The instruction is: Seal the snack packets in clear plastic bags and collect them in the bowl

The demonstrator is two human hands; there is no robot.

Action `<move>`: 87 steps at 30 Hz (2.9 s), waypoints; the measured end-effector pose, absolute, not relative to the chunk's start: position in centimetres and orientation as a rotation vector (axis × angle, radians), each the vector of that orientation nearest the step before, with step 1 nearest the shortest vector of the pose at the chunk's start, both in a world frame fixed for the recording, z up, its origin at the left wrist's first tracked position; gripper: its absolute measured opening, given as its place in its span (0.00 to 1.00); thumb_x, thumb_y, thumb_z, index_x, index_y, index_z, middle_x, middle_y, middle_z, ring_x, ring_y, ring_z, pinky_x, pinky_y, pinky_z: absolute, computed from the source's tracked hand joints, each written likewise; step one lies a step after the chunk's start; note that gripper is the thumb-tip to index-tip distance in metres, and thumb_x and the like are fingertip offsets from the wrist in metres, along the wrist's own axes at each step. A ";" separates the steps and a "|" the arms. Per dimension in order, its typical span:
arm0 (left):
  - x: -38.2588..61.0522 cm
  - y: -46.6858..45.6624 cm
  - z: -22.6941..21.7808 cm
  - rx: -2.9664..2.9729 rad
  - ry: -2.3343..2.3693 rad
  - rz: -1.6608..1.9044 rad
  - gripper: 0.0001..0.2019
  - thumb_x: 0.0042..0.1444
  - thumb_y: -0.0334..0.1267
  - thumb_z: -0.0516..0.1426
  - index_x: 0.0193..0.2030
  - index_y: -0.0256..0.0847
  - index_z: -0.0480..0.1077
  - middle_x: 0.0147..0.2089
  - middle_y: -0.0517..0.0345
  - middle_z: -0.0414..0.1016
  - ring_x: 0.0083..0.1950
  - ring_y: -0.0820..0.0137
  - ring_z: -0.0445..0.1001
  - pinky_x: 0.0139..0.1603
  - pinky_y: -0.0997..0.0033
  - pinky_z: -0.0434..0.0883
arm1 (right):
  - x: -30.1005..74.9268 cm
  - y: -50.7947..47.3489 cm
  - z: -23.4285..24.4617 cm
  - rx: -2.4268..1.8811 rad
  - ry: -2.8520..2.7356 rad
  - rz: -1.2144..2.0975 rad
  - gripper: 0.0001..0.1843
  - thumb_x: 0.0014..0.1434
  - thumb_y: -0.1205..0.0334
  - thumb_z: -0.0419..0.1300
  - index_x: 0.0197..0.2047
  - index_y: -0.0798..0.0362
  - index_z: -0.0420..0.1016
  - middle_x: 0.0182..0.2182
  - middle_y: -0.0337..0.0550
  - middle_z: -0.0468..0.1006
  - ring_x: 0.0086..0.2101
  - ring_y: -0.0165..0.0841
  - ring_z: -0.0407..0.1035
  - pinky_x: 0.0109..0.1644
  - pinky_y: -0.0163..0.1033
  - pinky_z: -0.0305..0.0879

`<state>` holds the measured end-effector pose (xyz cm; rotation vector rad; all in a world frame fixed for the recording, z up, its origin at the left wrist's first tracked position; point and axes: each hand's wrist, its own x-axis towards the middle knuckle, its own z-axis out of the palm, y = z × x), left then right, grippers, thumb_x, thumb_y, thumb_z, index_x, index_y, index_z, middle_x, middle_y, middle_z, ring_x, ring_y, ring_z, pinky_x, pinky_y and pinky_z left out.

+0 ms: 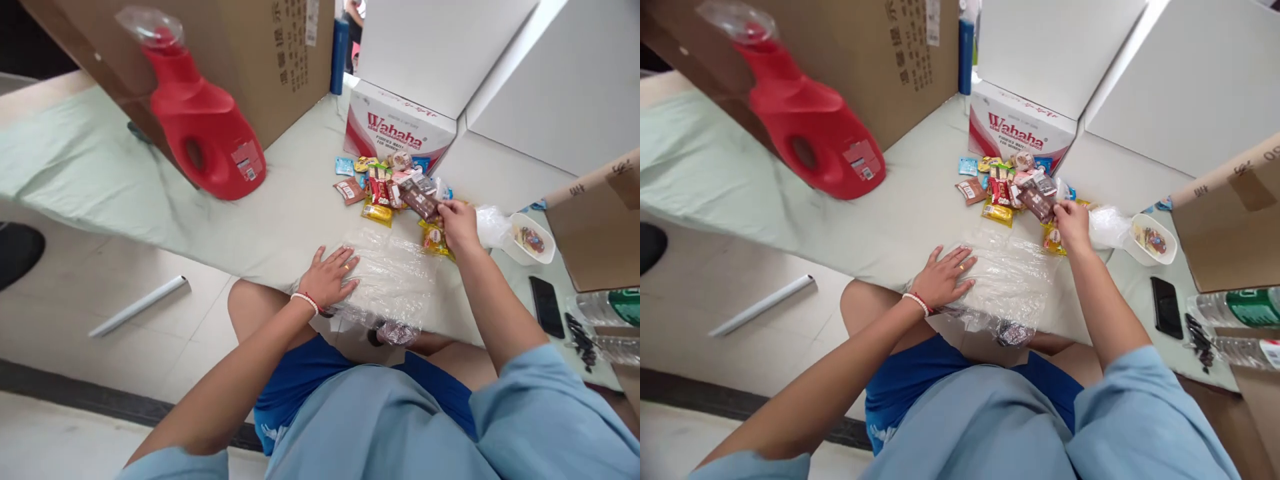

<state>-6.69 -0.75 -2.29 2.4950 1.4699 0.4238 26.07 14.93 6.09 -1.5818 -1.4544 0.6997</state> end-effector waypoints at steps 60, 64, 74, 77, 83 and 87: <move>-6.9 -0.6 -2.3 2.485 1.408 0.402 0.40 0.66 0.60 0.53 0.78 0.39 0.54 0.81 0.41 0.49 0.81 0.52 0.52 0.79 0.37 0.30 | 16.8 1.5 5.5 -1.858 -2.631 0.512 0.27 0.61 0.57 0.63 0.62 0.52 0.74 0.48 0.49 0.77 0.44 0.43 0.75 0.45 0.41 0.66; -6.9 -0.6 -2.2 2.465 1.399 0.435 0.39 0.66 0.60 0.53 0.78 0.40 0.55 0.81 0.42 0.49 0.81 0.53 0.52 0.79 0.36 0.32 | 17.1 1.2 4.3 -1.851 -2.628 0.506 0.32 0.62 0.56 0.65 0.68 0.51 0.68 0.58 0.54 0.72 0.48 0.46 0.76 0.48 0.45 0.70; -10.4 -3.0 -2.6 2.414 1.211 0.672 0.27 0.60 0.36 0.56 0.67 0.45 0.69 0.71 0.47 0.71 0.77 0.53 0.60 0.78 0.33 0.39 | 23.4 -9.4 1.0 -1.154 -2.704 0.328 0.35 0.64 0.59 0.67 0.72 0.46 0.64 0.68 0.54 0.67 0.63 0.51 0.63 0.67 0.60 0.66; -11.2 -4.8 -2.8 2.482 1.164 0.550 0.34 0.53 0.30 0.57 0.70 0.46 0.66 0.72 0.49 0.70 0.76 0.55 0.63 0.79 0.34 0.35 | 24.8 -11.6 -2.1 -1.166 -2.642 0.220 0.30 0.65 0.74 0.57 0.68 0.47 0.70 0.67 0.53 0.69 0.64 0.48 0.62 0.66 0.61 0.66; -10.9 -7.7 -3.5 2.477 1.249 0.608 0.19 0.66 0.30 0.53 0.60 0.49 0.74 0.66 0.51 0.77 0.73 0.60 0.67 0.78 0.39 0.42 | 26.9 -10.1 -2.4 -1.165 -2.276 0.469 0.15 0.68 0.70 0.56 0.49 0.45 0.81 0.55 0.49 0.78 0.54 0.42 0.71 0.58 0.52 0.71; -10.3 -6.5 -2.7 2.224 1.302 0.756 0.14 0.72 0.39 0.49 0.46 0.45 0.77 0.51 0.54 0.84 0.61 0.64 0.77 0.76 0.46 0.53 | 27.8 -8.0 0.4 -1.343 -1.979 0.875 0.09 0.70 0.57 0.59 0.45 0.47 0.81 0.44 0.46 0.82 0.45 0.39 0.76 0.51 0.45 0.72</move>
